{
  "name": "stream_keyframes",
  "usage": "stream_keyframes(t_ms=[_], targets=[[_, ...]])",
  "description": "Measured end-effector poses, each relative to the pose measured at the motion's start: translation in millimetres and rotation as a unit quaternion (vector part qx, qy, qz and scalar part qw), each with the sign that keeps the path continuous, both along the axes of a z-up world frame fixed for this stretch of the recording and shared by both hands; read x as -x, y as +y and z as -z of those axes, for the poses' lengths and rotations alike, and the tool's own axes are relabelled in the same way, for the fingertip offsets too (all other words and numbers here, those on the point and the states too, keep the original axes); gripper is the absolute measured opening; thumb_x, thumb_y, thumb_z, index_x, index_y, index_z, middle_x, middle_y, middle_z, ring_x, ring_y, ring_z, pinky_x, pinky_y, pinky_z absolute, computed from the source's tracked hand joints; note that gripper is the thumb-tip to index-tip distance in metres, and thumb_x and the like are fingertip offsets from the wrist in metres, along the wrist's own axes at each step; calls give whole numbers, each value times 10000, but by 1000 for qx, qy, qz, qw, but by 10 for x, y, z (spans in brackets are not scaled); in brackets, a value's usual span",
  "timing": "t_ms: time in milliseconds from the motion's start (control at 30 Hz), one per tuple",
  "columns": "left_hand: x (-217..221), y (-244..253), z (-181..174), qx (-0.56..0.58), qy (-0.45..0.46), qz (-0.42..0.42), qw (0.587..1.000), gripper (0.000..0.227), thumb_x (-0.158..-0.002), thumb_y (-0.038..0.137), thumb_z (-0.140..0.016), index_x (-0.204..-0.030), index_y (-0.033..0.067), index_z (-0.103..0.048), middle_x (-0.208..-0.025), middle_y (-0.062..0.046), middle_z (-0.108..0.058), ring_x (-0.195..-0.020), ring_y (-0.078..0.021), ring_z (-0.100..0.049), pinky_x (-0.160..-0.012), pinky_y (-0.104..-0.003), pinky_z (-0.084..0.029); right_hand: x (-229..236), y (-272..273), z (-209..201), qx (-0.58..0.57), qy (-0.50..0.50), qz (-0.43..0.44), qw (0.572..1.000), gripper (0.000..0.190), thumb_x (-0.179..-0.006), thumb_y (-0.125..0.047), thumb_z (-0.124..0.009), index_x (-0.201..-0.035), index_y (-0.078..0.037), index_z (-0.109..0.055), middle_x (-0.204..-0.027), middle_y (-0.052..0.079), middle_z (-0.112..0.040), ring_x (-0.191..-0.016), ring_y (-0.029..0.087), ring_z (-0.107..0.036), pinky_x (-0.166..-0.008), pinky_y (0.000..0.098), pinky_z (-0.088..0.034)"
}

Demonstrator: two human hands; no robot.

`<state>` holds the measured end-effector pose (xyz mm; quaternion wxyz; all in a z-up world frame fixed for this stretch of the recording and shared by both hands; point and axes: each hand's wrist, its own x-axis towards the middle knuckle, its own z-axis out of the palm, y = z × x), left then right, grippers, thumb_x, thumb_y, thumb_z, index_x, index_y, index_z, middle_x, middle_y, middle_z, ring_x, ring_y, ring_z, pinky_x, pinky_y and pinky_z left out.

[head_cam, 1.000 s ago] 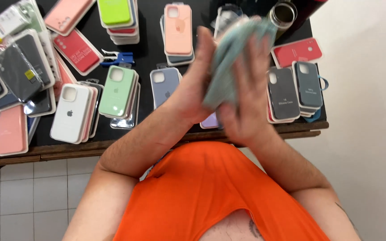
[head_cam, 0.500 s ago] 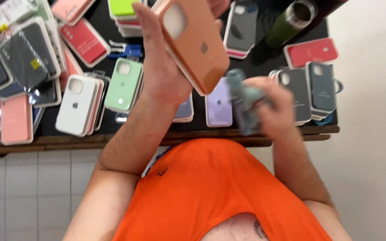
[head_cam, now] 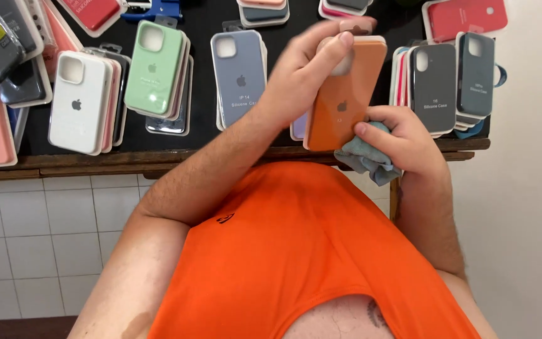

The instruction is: Cleaning various phone cases with a cloth and using a small manual tool to prepare them for sale.

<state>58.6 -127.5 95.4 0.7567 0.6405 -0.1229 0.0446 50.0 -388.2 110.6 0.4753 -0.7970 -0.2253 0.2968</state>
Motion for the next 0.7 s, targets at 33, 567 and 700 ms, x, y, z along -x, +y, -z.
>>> stream_keyframes(t_ms=[33,567,700], targets=[[-35,90,-3,1,3,0,1000,447,-1231,443,-533,-1495,169,-768,-1561,-10,-776,-1440,-133,-725,-1224,-286,-539,-13,8,55,1,3,0,1000,337,-1165,-317,-629,-1162,-48,-832,-1078,14,-825,-967,125,-731,-853,310,-575],[-747,110,1047,-750,-20,16,661,541,-872,254,-873,-1361,192,-649,-1263,-102,-646,-1149,-345,-639,-842,-465,-583,14,405,148,428,-57,54,901,568,-1083,-715,-622,-1210,-174,-742,-1132,97,-821,-1079,364,-744,-851,539,-535],[-368,199,434,-647,-75,34,758,393,-1081,430,-820,-1216,126,-611,-1134,-120,-656,-1005,-396,-649,-727,-565,-584,86,143,-88,255,-145,134,947,332,-1128,-501,-715,-1127,-172,-754,-948,26,-768,-862,256,-690,-799,420,-506]])
